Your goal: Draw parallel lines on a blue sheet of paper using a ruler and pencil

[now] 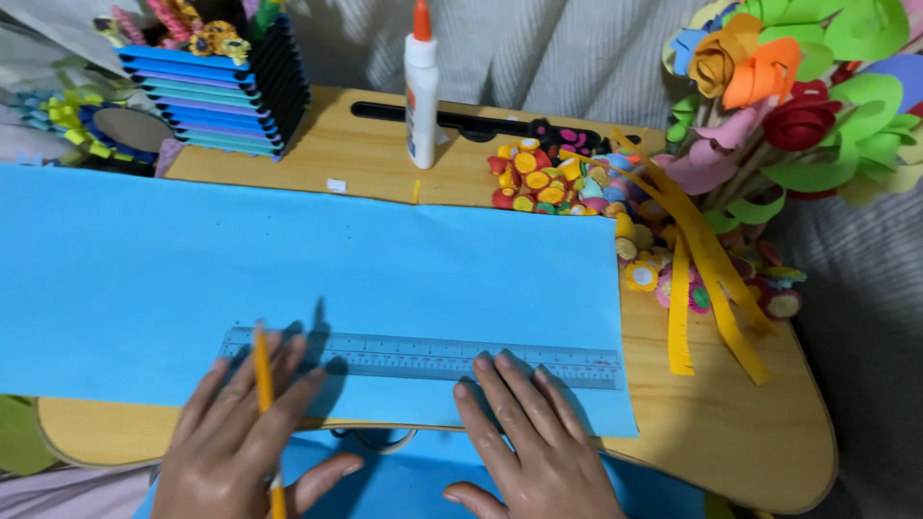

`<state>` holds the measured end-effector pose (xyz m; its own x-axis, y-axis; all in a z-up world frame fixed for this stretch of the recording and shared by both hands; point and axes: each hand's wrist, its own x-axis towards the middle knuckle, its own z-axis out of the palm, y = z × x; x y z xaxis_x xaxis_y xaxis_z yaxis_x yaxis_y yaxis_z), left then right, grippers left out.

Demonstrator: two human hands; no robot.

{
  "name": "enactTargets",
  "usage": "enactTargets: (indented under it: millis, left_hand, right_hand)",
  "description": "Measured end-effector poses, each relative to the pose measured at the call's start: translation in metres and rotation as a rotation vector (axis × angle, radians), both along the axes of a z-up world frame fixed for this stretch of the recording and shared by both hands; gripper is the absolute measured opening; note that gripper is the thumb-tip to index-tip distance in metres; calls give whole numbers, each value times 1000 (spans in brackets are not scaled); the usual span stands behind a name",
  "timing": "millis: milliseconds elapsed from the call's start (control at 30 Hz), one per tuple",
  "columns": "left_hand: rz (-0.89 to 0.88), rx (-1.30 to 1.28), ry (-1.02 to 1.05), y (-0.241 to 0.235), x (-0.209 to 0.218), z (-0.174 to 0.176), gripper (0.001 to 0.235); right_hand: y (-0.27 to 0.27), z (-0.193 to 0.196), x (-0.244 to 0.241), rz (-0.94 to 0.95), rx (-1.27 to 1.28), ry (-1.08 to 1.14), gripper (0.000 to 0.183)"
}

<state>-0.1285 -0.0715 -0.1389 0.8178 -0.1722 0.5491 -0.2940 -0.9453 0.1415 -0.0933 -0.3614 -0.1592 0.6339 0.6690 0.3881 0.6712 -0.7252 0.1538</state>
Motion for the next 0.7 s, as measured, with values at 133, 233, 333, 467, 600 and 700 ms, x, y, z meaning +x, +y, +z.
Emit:
enactTargets:
  millis: [133,233,333,467,600,700]
  left_hand:
    - [135,40,-52,1,-4,-9,69]
    - [200,103,-26,3,-5,-15,74]
    - [215,76,-28,1,-5,-12,68]
    - [225,108,-18,2,-4,-13,69]
    - [237,123,-16,3,-4,-16,69]
    - [253,109,10,0,-5,-13,68]
  right_hand:
    - [0,0,0,-5,6,-4,100]
    - [1,1,0,0,32,-19,96]
    - [2,2,-1,-9,34,-16,94]
    - [3,2,-1,-4,36,-39,94]
    - [4,5,-1,-1,48,-25,92]
    - [4,3,-1,12,47,-77,85]
